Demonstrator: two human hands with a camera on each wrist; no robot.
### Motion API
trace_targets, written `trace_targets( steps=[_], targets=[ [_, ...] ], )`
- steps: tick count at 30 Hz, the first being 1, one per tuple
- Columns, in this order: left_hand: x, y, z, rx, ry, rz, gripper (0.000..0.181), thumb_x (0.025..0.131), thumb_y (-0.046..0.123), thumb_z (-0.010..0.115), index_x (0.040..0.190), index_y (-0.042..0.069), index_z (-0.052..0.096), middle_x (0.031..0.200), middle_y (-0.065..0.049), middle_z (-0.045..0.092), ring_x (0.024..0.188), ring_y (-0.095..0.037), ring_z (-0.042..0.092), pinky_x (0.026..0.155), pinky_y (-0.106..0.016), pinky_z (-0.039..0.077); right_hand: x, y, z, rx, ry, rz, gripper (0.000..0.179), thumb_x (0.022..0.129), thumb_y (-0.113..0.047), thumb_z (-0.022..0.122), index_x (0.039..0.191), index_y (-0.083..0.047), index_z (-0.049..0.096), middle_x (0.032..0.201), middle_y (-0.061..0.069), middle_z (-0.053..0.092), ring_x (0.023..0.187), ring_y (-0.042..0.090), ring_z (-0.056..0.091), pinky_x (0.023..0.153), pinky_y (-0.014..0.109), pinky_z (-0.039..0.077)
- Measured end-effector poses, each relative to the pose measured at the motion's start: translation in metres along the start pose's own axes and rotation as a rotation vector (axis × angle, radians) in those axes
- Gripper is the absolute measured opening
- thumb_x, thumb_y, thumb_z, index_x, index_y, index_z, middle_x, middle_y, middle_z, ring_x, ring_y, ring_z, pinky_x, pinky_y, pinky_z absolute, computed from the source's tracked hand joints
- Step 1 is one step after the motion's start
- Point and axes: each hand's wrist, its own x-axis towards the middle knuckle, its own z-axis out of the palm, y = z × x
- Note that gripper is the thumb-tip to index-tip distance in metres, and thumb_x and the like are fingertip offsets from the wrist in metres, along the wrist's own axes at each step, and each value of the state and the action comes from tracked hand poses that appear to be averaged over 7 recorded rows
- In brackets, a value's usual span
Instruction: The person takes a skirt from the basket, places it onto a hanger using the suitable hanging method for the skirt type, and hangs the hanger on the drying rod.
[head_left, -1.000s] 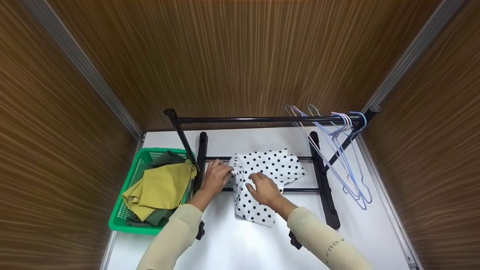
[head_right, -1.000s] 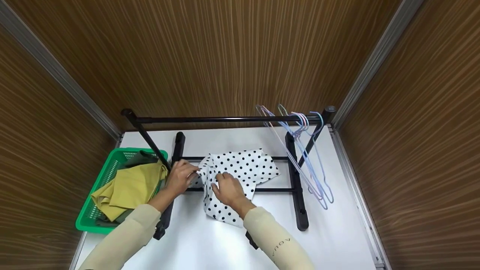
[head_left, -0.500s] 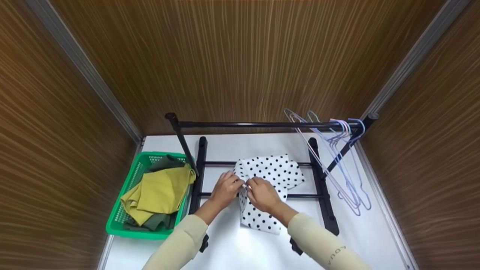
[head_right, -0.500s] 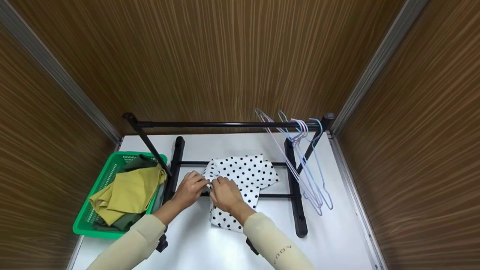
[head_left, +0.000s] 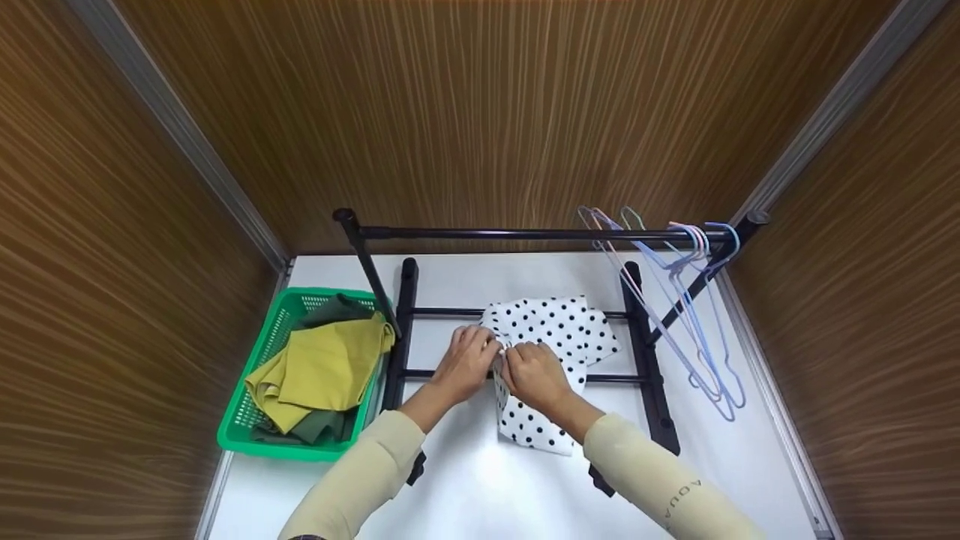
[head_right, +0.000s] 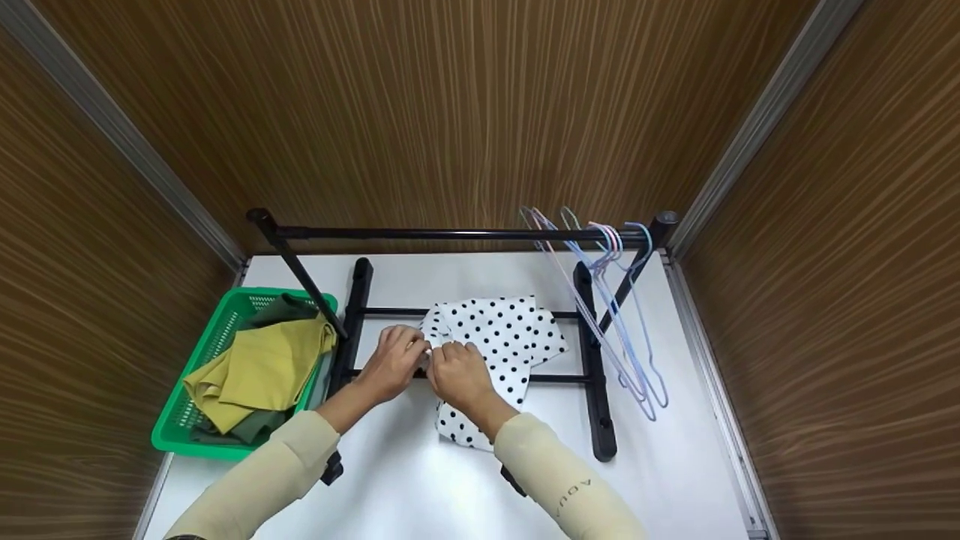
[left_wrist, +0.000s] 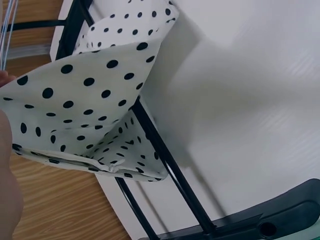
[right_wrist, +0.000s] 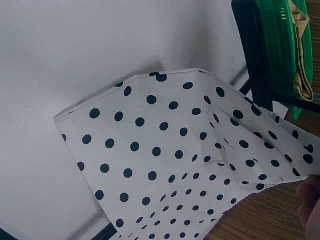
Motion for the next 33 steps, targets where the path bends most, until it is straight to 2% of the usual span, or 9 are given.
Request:
trace_targets(
  steps=[5,9,12,17,22,25,28,33],
  targets=[
    [0.0,0.0,0.003,0.0,-0.028,-0.03,0.014,0.1,0.018,0.052,0.105,0.009,0.061,0.114,-0.005,0.061,0.11,-0.025,0.055,0.095,-0.043,0.04,0.004,0.005,-0.002,-0.011,0.069,-0.053,0.016,0.088,-0.019,0.067,0.08,-0.006,0.064,0.07,0.006,0.067,0.065,0.024,0.065,0.061,0.038,0.051],
    [-0.003,-0.001,0.007,0.012,-0.052,-0.03,0.015,0.095,0.012,0.053,0.109,0.01,0.06,0.115,-0.003,0.063,0.116,-0.024,0.055,0.096,-0.044,0.038,0.003,0.005,-0.004,0.012,0.108,-0.086,0.014,0.085,-0.016,0.069,0.078,-0.005,0.063,0.07,0.007,0.066,0.065,0.025,0.065,0.061,0.038,0.049],
    [-0.001,0.0,0.008,0.037,-0.021,0.001,0.014,0.093,0.008,0.051,0.103,0.01,0.06,0.107,-0.004,0.064,0.112,-0.023,0.058,0.097,-0.046,0.038,0.004,0.006,-0.008,0.0,0.082,-0.082,0.015,0.087,-0.017,0.066,0.079,-0.006,0.061,0.071,0.007,0.066,0.066,0.026,0.064,0.062,0.039,0.049],
    [0.01,-0.001,0.004,0.067,0.055,0.043,0.012,0.097,0.013,0.05,0.1,0.008,0.06,0.096,-0.004,0.063,0.098,-0.023,0.06,0.094,-0.046,0.042,0.016,0.012,-0.016,-0.052,0.034,-0.088,0.018,0.093,-0.022,0.057,0.083,-0.007,0.059,0.073,0.007,0.064,0.068,0.027,0.062,0.063,0.04,0.049],
    [0.016,-0.004,0.001,0.025,0.113,0.019,0.011,0.098,0.014,0.052,0.1,0.007,0.06,0.099,-0.006,0.065,0.099,-0.024,0.061,0.093,-0.046,0.043,0.026,0.021,-0.024,-0.053,0.083,-0.179,0.018,0.092,-0.02,0.058,0.081,-0.007,0.056,0.072,0.008,0.062,0.068,0.029,0.06,0.065,0.041,0.048],
    [0.019,-0.004,0.0,0.024,0.139,-0.007,0.013,0.093,0.009,0.051,0.101,0.007,0.061,0.103,-0.006,0.066,0.102,-0.024,0.062,0.094,-0.047,0.042,0.03,0.025,-0.03,-0.038,0.123,-0.219,0.017,0.09,-0.018,0.059,0.078,-0.007,0.056,0.071,0.008,0.061,0.066,0.029,0.059,0.064,0.04,0.047],
    [0.024,-0.001,-0.003,0.047,0.158,-0.004,0.017,0.086,0.004,0.05,0.1,0.006,0.06,0.101,-0.007,0.066,0.102,-0.025,0.062,0.094,-0.047,0.041,0.034,0.027,-0.036,-0.068,0.126,-0.192,0.019,0.088,-0.02,0.057,0.076,-0.007,0.055,0.069,0.009,0.061,0.066,0.029,0.059,0.065,0.042,0.046],
    [0.034,0.008,-0.011,0.087,0.201,0.034,0.009,0.092,0.009,0.051,0.094,0.004,0.059,0.092,-0.008,0.063,0.094,-0.025,0.063,0.089,-0.046,0.043,0.037,0.028,-0.043,-0.13,0.058,-0.149,0.024,0.09,-0.024,0.052,0.075,-0.007,0.053,0.067,0.01,0.057,0.069,0.031,0.056,0.066,0.045,0.043]
  ],
)
